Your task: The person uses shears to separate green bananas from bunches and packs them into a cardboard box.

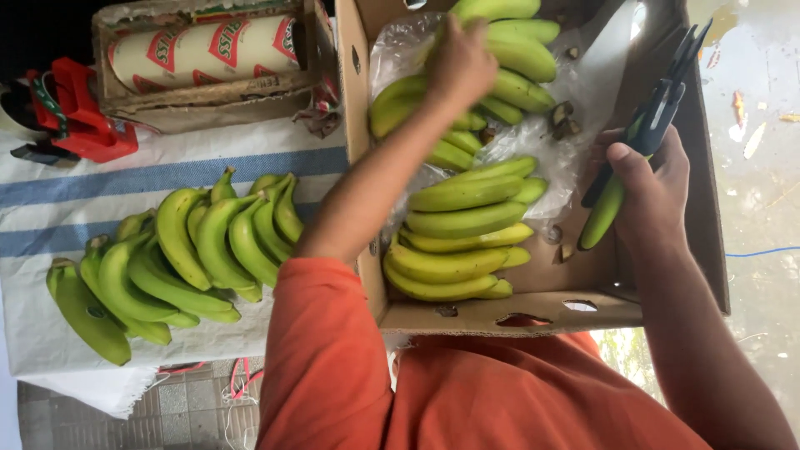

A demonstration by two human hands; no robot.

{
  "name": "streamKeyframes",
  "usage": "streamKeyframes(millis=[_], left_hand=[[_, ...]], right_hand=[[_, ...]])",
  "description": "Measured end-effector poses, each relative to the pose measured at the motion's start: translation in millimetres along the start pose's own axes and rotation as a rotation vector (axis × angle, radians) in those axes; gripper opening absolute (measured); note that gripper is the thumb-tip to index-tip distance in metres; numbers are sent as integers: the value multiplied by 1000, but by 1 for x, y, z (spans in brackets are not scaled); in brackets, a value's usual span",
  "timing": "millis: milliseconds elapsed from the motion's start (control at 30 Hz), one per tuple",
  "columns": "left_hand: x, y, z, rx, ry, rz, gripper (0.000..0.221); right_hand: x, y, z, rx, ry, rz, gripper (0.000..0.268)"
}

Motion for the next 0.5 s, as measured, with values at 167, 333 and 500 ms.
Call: streamKeyframes(millis=[167, 333, 500], left_hand=[[76, -95, -12, -155, 404, 160, 33], [75, -105, 5, -66, -570, -85, 94], [80, -118, 33, 40, -147, 200, 84]], right_hand=[[4, 10, -3, -1, 14, 3, 35], [1, 10, -4, -91, -1, -21, 39], [0, 4, -3, -19, 28, 8, 35]])
Point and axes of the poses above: each hand's wrist, its own x-axis towards the middle knuckle, its own z-axis out of the palm, y = z × x, the point moved 1 cm from there along x, towards the middle knuckle, and after that the axes turned 8 degrees about -y, right-handed, at the moved point
